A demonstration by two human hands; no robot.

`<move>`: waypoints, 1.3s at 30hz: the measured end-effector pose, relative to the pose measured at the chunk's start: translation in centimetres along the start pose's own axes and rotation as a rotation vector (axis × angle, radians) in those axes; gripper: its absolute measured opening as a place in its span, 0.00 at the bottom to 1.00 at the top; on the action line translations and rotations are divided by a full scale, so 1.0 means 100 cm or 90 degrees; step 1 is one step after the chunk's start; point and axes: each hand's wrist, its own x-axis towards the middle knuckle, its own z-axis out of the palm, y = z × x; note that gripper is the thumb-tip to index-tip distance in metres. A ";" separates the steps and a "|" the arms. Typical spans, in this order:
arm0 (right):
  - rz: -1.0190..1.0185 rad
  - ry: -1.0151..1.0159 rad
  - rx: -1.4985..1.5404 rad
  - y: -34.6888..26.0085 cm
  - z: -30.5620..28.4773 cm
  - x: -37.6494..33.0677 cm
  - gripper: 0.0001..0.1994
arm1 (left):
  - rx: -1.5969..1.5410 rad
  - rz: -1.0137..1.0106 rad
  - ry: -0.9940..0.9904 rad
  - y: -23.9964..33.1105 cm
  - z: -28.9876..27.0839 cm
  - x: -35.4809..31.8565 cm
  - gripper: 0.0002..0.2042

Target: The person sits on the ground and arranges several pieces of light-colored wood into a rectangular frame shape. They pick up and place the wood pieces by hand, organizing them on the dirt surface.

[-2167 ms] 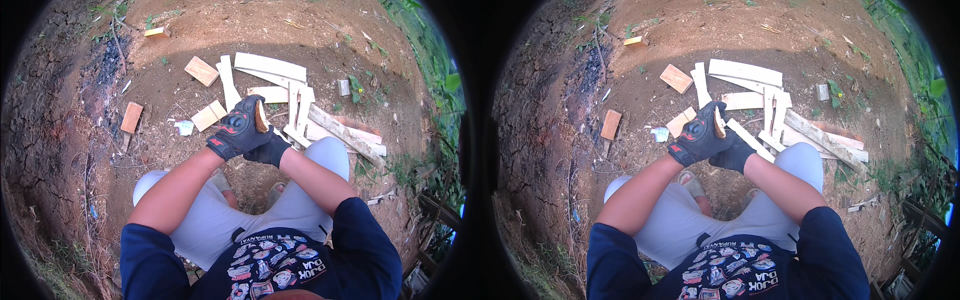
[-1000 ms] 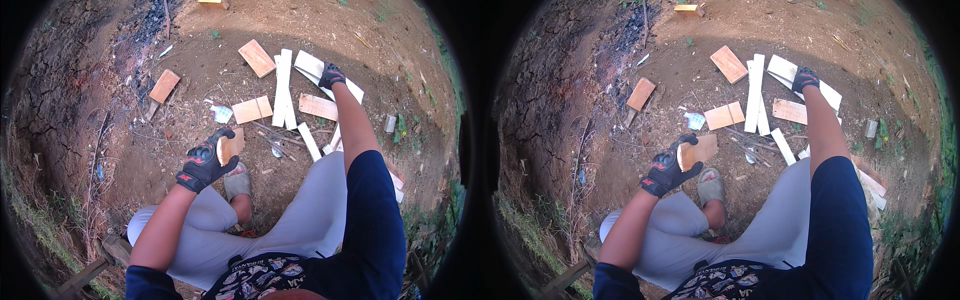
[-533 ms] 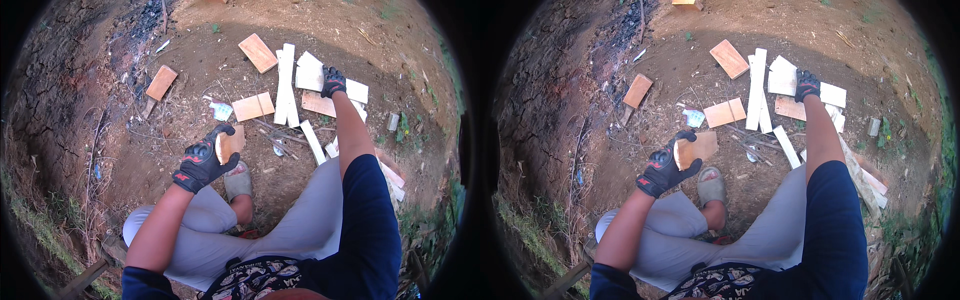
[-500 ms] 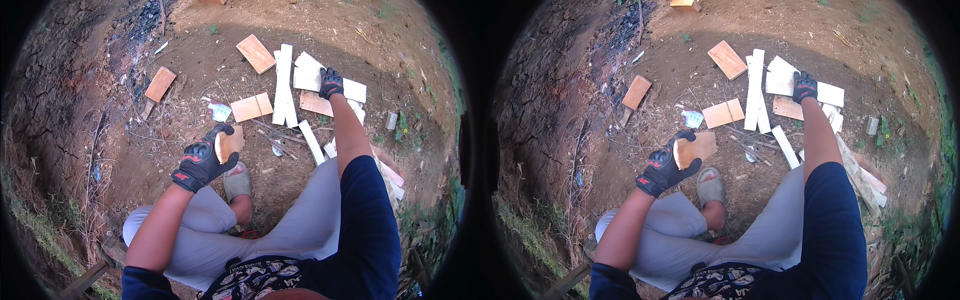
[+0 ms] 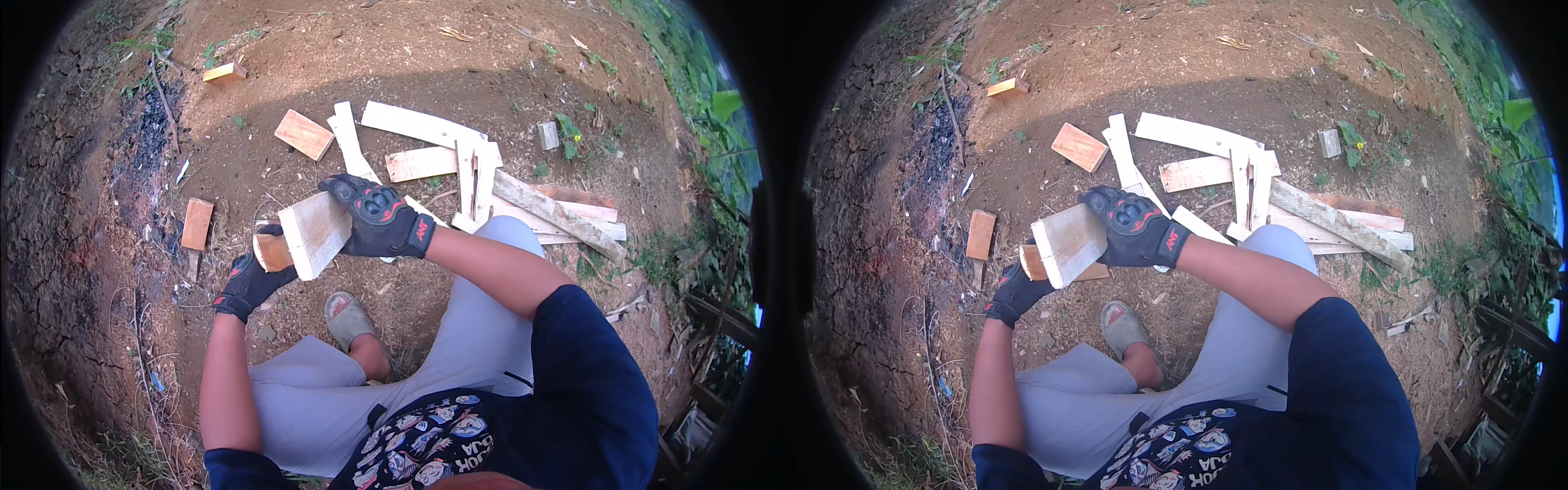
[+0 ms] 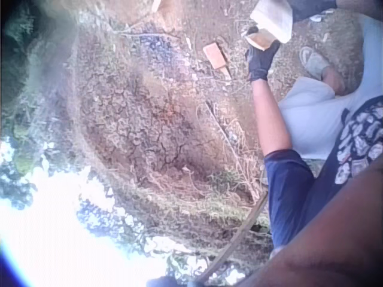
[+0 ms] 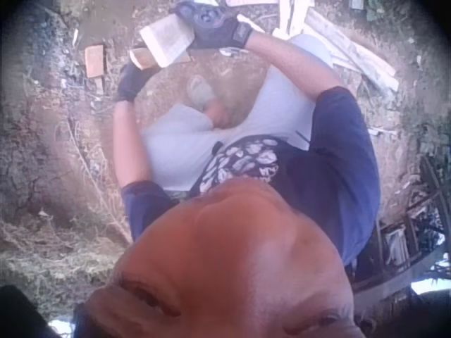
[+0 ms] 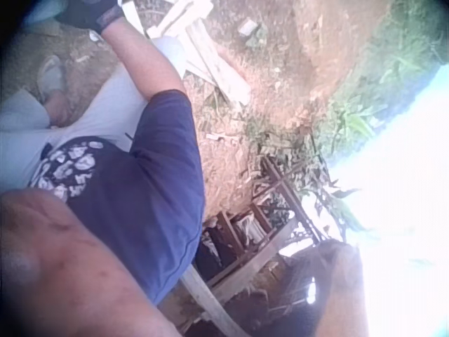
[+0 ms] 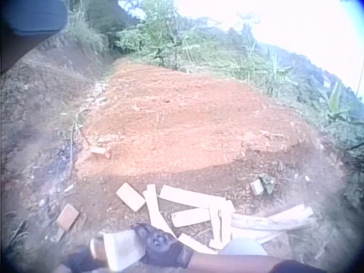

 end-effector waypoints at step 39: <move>0.769 -0.238 -0.248 0.315 -0.056 -0.188 0.54 | -0.043 -0.261 0.216 0.044 0.007 0.014 0.24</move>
